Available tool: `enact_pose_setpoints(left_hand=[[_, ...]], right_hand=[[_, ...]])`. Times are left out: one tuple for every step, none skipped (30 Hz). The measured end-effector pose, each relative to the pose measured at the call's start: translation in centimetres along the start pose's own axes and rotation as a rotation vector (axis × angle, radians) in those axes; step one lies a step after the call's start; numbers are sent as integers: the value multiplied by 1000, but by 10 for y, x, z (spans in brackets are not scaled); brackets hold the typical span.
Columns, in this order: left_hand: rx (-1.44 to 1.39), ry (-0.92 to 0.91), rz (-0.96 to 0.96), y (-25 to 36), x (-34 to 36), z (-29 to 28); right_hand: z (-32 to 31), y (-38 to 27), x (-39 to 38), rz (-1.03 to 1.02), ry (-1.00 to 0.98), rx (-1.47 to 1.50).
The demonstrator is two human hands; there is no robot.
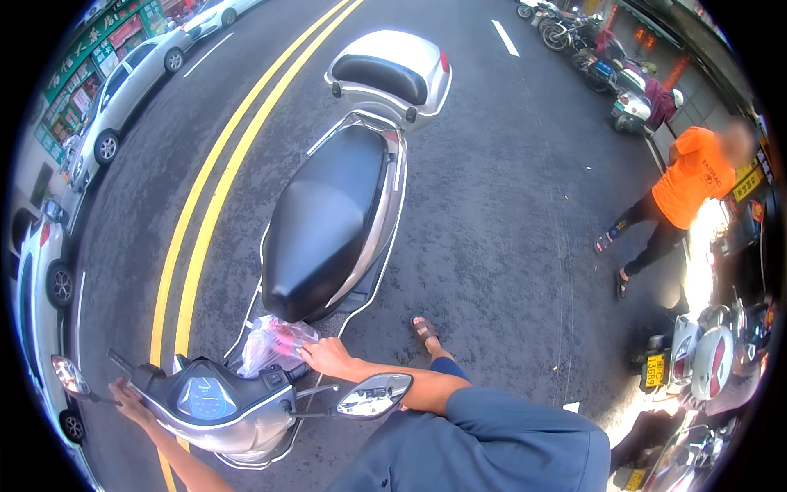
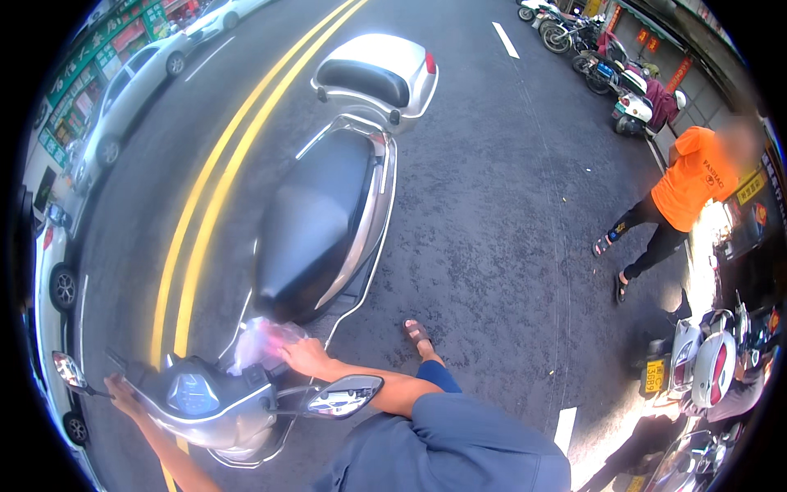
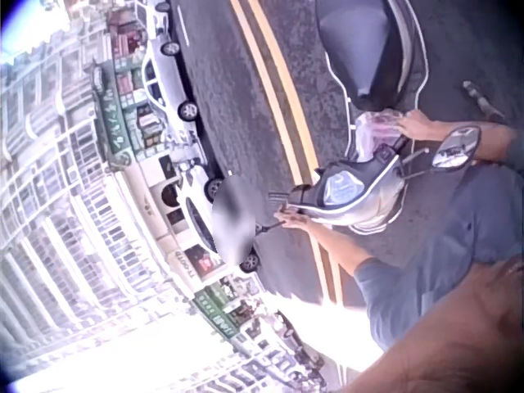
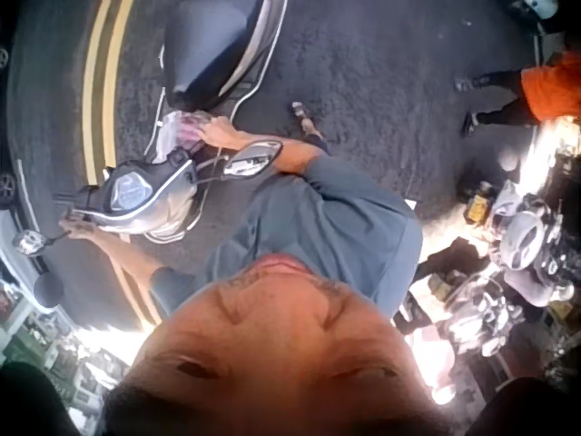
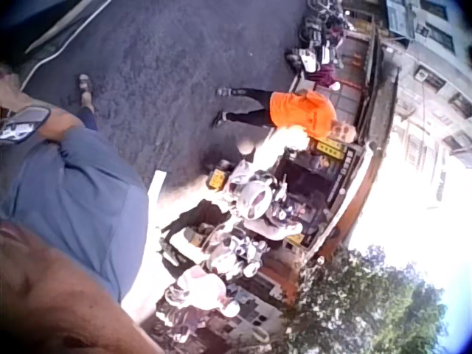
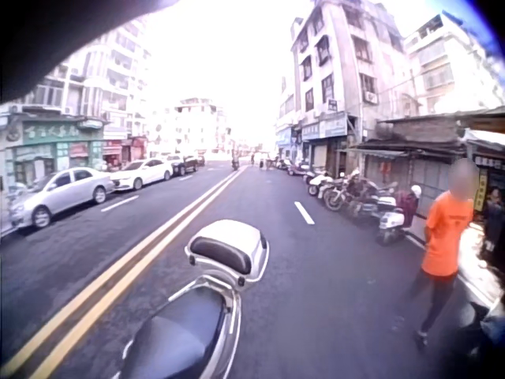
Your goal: The person moves a silver scooter into position and uses a wrench to tighten the handlebar and mirror assembly. They adjust the right-side mirror and work on the handlebar controls while another person stands nearby.
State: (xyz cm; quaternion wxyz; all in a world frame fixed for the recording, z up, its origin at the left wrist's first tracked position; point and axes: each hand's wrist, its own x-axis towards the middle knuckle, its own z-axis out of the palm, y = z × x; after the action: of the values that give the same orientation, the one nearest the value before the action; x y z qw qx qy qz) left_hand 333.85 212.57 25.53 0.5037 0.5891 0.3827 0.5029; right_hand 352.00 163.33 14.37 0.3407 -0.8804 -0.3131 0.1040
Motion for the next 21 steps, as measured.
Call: enact_pose_setpoints(left_hand=[[-21, 19, -16, -3, 4, -3], [-43, 38, -32, -7, 6, -6], [-49, 42, -50, -1, 7, -8], [-76, 94, -69, 7, 4, -3], [-71, 76, -77, 9, 9, -4], [-71, 61, -89, 12, 10, -1], [-70, 44, -101, 16, 11, 2], [-20, 29, -86, 17, 11, 9], [14, 7, -64, 16, 15, 6], [11, 35, -47, 19, 14, 17], [10, 64, -30, 22, 15, 29], [19, 44, -9, 25, 16, 38], [31, 23, 9, 28, 17, 51], [97, 15, 36, 34, 18, 66], [171, 9, 64, 43, 21, 80], [145, 13, 45, 47, 27, 93], [113, 17, 24, 48, 29, 106], [98, -12, 30, 48, 30, 118], [69, -17, 30, 50, 25, 139], [40, -23, 30, 55, 20, 156], [10, -44, 27, 64, 17, 173]], right_hand=[[-4, -2, 5, -13, -15, -2], [-5, -1, 9, -32, -5, -2], [-2, -4, 5, -32, 3, 11], [1, -7, 2, -31, 13, 23], [3, -9, -1, -22, 18, 38], [3, -12, -3, -15, 23, 48], [3, -12, -5, -6, 28, 57], [1, -12, -5, 5, 24, 54], [-2, -12, -3, 3, 14, 53], [-5, -10, 1, 5, 12, 52], [-10, -7, 6, 12, -5, 39], [-14, -2, 11, 17, -27, 30], [-22, 3, 16, 24, -52, 21], [-33, 4, 24, 45, -83, 31], [-43, 7, 31, 64, -103, 44], [-51, 12, 40, 58, -113, 65], [-59, 18, 46, 54, -119, 79], [-67, 24, 51, 51, -120, 90], [-80, 34, 57, 51, -112, 90], [-91, 45, 64, 52, -103, 90], [-97, 51, 67, 49, -106, 86]])
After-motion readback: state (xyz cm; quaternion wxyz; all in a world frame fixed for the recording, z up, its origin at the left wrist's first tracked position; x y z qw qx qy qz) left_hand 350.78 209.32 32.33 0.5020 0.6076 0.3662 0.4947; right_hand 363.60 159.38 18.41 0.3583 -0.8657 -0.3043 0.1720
